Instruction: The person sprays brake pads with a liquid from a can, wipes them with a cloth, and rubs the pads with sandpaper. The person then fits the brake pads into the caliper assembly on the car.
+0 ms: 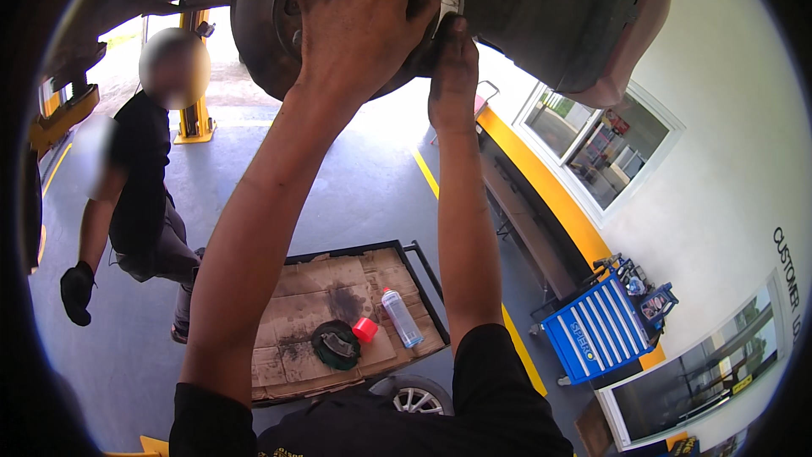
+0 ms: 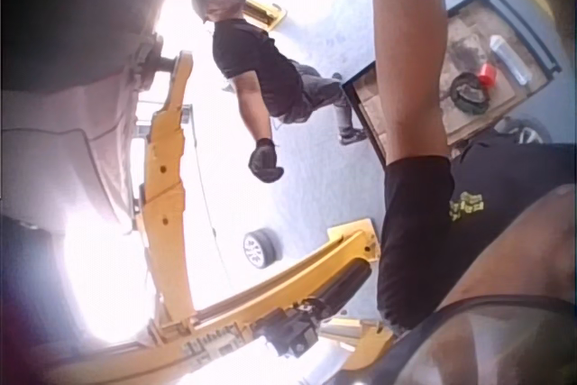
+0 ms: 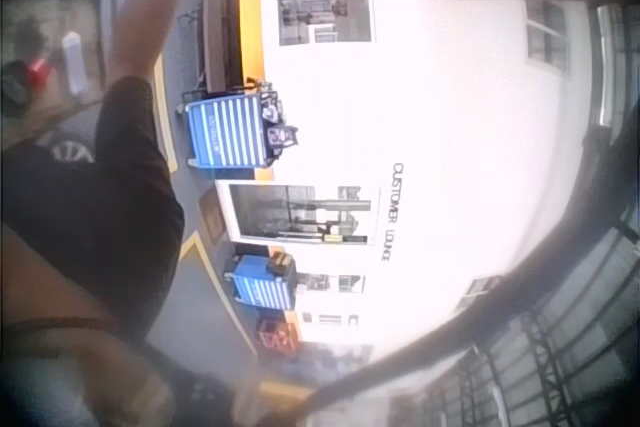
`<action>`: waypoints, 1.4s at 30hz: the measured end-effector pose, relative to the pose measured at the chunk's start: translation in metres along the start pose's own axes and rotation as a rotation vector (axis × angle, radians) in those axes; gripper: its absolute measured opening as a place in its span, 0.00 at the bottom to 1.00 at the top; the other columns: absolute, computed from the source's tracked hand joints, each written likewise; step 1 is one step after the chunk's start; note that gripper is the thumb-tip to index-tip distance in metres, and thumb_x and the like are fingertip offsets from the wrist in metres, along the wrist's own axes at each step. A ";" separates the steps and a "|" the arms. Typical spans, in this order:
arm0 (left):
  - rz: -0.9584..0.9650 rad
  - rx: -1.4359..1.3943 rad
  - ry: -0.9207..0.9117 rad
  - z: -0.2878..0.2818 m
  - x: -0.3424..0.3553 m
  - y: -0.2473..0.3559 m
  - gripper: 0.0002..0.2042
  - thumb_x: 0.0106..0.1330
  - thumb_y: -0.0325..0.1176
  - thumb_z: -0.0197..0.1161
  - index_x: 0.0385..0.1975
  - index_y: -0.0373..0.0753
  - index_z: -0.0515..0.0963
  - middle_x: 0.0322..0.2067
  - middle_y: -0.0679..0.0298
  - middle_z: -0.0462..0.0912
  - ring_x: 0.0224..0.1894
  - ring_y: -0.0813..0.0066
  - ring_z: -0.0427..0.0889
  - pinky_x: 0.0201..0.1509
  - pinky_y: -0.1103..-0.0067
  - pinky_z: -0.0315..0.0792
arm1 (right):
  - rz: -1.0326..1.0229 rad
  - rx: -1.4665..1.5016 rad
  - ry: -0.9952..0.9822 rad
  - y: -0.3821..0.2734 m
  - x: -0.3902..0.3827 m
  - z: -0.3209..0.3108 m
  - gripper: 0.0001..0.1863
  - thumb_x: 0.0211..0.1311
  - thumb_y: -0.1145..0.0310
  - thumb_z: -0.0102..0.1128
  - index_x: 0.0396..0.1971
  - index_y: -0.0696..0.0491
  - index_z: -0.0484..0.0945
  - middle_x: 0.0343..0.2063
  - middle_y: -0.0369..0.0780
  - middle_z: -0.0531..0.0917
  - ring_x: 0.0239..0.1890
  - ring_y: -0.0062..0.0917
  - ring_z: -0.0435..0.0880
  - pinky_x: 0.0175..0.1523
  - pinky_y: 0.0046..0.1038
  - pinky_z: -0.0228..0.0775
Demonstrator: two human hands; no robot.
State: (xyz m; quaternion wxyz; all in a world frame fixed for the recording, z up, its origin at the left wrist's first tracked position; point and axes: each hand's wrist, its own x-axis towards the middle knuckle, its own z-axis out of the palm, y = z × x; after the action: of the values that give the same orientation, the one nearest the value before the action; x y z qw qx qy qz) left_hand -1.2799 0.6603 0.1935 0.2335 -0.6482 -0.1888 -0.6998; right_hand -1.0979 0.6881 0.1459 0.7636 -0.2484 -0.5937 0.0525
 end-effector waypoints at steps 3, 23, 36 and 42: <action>0.000 0.009 0.014 0.004 -0.002 -0.003 0.16 0.68 0.41 0.63 0.51 0.42 0.77 0.56 0.63 0.77 0.68 0.64 0.70 0.73 0.38 0.47 | 0.021 -0.008 -0.060 -0.018 0.003 0.002 0.22 0.82 0.54 0.48 0.59 0.57 0.77 0.51 0.40 0.84 0.51 0.24 0.82 0.57 0.30 0.74; -0.009 0.051 0.054 0.008 -0.002 0.000 0.16 0.69 0.40 0.61 0.52 0.40 0.77 0.58 0.61 0.77 0.69 0.58 0.69 0.72 0.33 0.49 | 0.038 -0.006 -0.151 -0.043 0.011 0.002 0.15 0.75 0.60 0.60 0.51 0.55 0.81 0.32 0.32 0.82 0.35 0.18 0.78 0.40 0.26 0.71; 0.018 0.037 0.085 0.005 -0.002 0.000 0.15 0.69 0.40 0.61 0.50 0.41 0.77 0.56 0.62 0.77 0.66 0.58 0.71 0.69 0.32 0.53 | -0.270 -0.593 0.120 -0.067 0.006 -0.007 0.15 0.70 0.63 0.66 0.48 0.60 0.83 0.43 0.42 0.88 0.41 0.29 0.86 0.53 0.31 0.75; 0.009 0.003 0.036 0.003 -0.003 0.002 0.15 0.69 0.40 0.60 0.51 0.41 0.76 0.56 0.61 0.77 0.67 0.57 0.70 0.69 0.32 0.52 | -0.782 -0.968 0.014 -0.101 0.019 0.013 0.16 0.64 0.68 0.72 0.48 0.60 0.83 0.43 0.46 0.89 0.46 0.34 0.88 0.53 0.32 0.77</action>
State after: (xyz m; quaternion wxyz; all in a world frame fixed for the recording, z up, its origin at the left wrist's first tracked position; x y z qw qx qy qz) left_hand -1.2764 0.6608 0.1910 0.2412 -0.6359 -0.1828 -0.7099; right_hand -1.1262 0.6114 0.2092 0.5310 -0.3308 -0.5922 -0.5078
